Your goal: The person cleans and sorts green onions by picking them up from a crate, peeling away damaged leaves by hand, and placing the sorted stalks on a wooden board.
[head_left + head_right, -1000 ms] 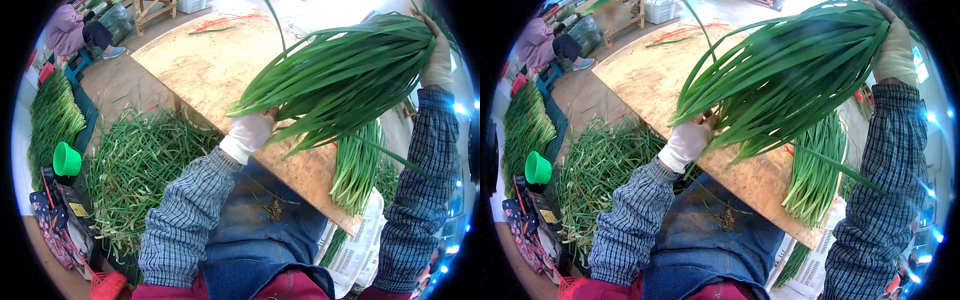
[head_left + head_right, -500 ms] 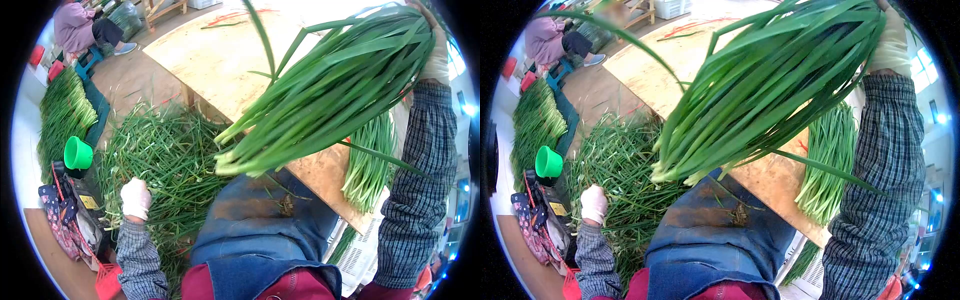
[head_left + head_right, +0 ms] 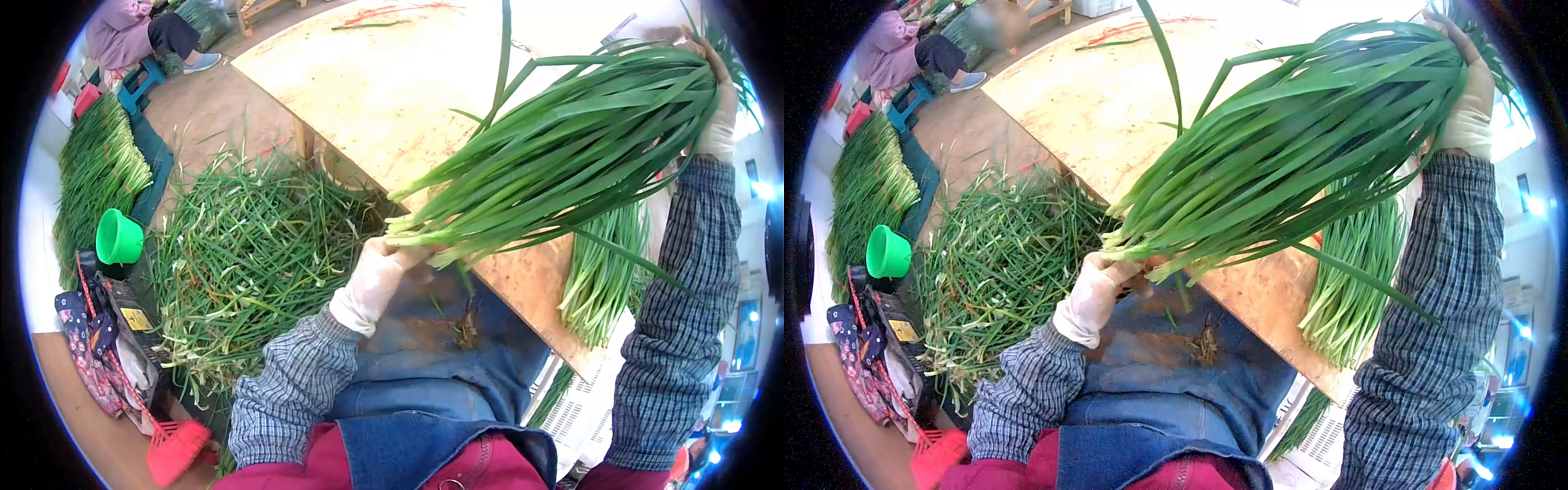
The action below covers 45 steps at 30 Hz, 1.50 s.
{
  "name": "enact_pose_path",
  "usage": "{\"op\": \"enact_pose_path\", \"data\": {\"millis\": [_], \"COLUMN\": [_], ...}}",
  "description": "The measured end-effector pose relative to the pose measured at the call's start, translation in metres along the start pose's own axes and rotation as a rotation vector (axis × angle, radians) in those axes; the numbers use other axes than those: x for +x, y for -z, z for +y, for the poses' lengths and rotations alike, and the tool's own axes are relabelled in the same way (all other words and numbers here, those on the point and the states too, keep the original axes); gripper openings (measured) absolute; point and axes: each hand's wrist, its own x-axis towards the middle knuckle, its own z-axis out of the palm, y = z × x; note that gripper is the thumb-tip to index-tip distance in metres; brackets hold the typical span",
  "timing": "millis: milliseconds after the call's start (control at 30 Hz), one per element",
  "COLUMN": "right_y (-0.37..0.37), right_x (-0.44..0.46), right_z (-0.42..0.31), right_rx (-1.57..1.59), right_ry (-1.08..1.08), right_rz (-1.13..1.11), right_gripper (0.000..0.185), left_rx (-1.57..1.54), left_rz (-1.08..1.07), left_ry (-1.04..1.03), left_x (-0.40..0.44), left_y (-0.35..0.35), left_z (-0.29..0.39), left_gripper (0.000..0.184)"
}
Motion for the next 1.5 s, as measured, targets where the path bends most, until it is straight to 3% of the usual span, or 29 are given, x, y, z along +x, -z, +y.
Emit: {"op": "enact_pose_path", "data": {"millis": [67,167,233,300,367,500,600,633,700,767,800,933,1000,1067,1133,1167,1200,1233,1267,1300,1333,1367,1400,1467,1500], "right_y": [0.011,0.008,-0.003,0.001,0.006,-0.002,-0.038,-0.057,-0.092,-0.110,-0.116,-0.127,-0.126,-0.125,-0.128,-0.135,-0.145,-0.149,-0.153,-0.154,-0.153,-0.150,-0.150,-0.147,-0.145], "right_x": [0.004,0.002,-0.004,-0.001,0.000,-0.006,-0.021,-0.026,-0.037,-0.042,-0.044,-0.051,-0.048,-0.051,-0.057,-0.061,-0.065,-0.065,-0.066,-0.065,-0.066,-0.066,-0.066,-0.065,-0.065], "right_z": [0.000,-0.005,-0.005,-0.006,-0.008,-0.009,-0.012,-0.014,-0.015,-0.015,-0.015,-0.017,-0.014,-0.010,-0.007,-0.009,-0.012,-0.012,-0.012,-0.010,-0.009,-0.009,-0.007,-0.006,-0.005], "right_rx": [0.047,-0.158,-0.331,-0.318,-0.253,-0.073,0.032,0.069,0.145,0.158,0.129,0.010,0.032,0.009,-0.063,-0.053,-0.041,-0.057,-0.073,-0.078,-0.087,-0.095,-0.101,-0.111,-0.117], "right_ry": [-0.050,-0.005,0.095,0.076,0.035,0.001,-0.064,-0.105,-0.192,-0.231,-0.226,-0.202,-0.168,-0.133,-0.093,-0.106,-0.118,-0.125,-0.132,-0.131,-0.125,-0.117,-0.114,-0.100,-0.091], "right_rz": [-0.106,0.049,0.189,0.184,0.134,-0.108,-0.121,-0.091,-0.029,0.028,0.058,0.194,0.229,0.260,0.282,0.266,0.243,0.232,0.220,0.220,0.221,0.228,0.232,0.247,0.258], "right_gripper": [0.031,0.031,0.030,0.030,0.031,0.031,0.023,0.022,0.026,0.030,0.030,0.029,0.029,0.029,0.029,0.029,0.030,0.030,0.030,0.030,0.030,0.030,0.030,0.030,0.031], "left_rx": [0.029,0.066,-0.011,-0.027,-0.103,-0.183,0.228,0.716,0.577,0.365,-0.005,-0.307,-0.137,0.126,0.995,1.821,2.107,1.632,1.307,1.183,1.173,1.107,1.239,1.215,1.301], "left_rz": [-0.075,-0.218,-0.266,-0.301,-0.200,-0.002,-0.034,0.017,0.062,-0.042,0.018,-0.177,-0.289,-0.231,0.162,0.239,0.269,0.168,0.068,-0.020,-0.076,-0.087,-0.018,0.011,0.011], "left_ry": [-0.013,-0.067,-0.125,-0.196,-0.204,-0.001,-0.085,-0.427,-0.490,-0.461,-0.277,-0.314,-0.255,-0.221,-0.032,-0.055,-0.148,-0.437,-0.481,-0.622,-0.571,-0.783,-0.817,-0.906,-0.860], "left_x": [0.001,0.010,0.021,0.026,0.028,0.029,0.030,0.030,0.030,0.020,0.015,-0.015,-0.038,-0.063,-0.074,-0.075,-0.074,-0.070,-0.063,-0.056,-0.052,-0.035,-0.021,0.011,0.021], "left_y": [-0.012,-0.026,-0.028,-0.028,-0.033,-0.043,-0.046,-0.047,-0.048,-0.052,-0.059,-0.031,0.012,0.047,0.089,0.101,0.078,0.065,0.038,0.017,-0.013,-0.019,-0.028,-0.037,-0.041], "left_z": [0.006,0.013,0.003,0.003,0.000,0.006,0.017,0.018,0.021,0.045,0.056,0.087,0.099,0.106,0.084,0.071,0.068,0.060,0.054,0.047,0.057,0.045,0.044,0.038,0.035], "left_gripper": [0.032,0.043,0.040,0.033,0.031,0.023,0.018,0.013,0.011,0.009,0.011,0.024,0.027,0.025,0.026,0.021,0.016,0.012,0.012,0.018,0.020,0.022,0.027,0.030,0.029]}}
